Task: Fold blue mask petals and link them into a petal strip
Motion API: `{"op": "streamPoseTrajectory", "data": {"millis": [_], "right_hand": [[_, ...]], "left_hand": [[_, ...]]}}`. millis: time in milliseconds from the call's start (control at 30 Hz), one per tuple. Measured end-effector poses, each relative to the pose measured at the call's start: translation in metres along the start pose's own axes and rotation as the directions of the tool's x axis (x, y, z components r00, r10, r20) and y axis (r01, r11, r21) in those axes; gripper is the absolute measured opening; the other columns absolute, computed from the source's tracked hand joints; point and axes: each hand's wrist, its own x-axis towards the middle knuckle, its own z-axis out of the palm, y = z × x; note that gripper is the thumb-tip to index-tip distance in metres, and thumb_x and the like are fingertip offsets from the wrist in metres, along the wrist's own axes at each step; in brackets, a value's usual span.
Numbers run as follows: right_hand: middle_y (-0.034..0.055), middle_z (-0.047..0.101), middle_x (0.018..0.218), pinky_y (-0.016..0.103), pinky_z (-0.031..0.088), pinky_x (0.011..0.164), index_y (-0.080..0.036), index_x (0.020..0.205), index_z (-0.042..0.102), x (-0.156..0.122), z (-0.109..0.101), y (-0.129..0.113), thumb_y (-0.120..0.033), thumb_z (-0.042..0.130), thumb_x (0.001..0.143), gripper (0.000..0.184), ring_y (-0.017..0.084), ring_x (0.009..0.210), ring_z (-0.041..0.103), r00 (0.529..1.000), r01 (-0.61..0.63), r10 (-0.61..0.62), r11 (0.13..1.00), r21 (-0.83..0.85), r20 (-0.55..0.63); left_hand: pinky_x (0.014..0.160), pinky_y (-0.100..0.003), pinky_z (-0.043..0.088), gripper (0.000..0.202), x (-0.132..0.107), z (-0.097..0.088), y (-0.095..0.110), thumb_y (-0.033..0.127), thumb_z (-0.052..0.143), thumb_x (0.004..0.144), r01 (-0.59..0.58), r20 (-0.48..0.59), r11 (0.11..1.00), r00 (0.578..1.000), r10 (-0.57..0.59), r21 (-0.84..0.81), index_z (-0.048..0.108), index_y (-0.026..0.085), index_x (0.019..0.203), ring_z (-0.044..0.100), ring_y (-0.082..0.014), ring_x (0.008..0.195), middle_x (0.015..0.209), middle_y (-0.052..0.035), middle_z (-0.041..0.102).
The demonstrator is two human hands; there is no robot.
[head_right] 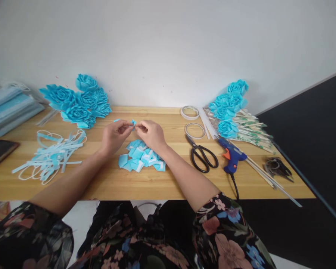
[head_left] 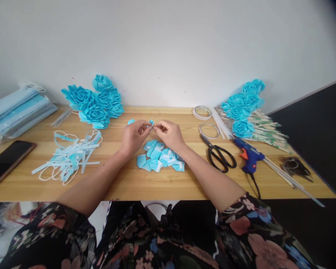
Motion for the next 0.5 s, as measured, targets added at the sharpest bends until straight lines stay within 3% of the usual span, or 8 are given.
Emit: {"op": "streamPoseTrajectory", "data": {"millis": [300,500], "right_hand": [[0.0037,0.072,0.085,0.031,0.045,0.079,-0.023,0.083,0.07,-0.0009,-0.0012,-0.0038,-0.022,0.06,0.087,0.01,0.019,0.085,0.063,0.994,0.108,-0.11,0.983,-0.151,0.0],[0.0031,0.072,0.086,0.031,0.045,0.079,-0.023,0.082,0.069,-0.0008,-0.0021,-0.0064,-0.02,0.061,0.086,0.01,0.019,0.085,0.062,0.996,0.087,-0.087,0.982,-0.165,0.012]], "left_hand": [[0.06,-0.026,0.036,0.016,-0.0007,0.0003,0.0008,0.032,0.061,0.083,-0.012,-0.006,0.999,1.0,0.013,0.03,0.071,0.018,0.081,0.05,-0.013,0.06,0.069,-0.0021,0.065],[0.06,-0.026,0.036,0.015,-0.001,0.0005,0.0035,0.03,0.061,0.082,-0.004,-0.008,1.0,1.0,0.004,0.022,0.069,0.019,0.077,0.05,-0.0131,0.061,0.068,-0.0015,0.065]]}}
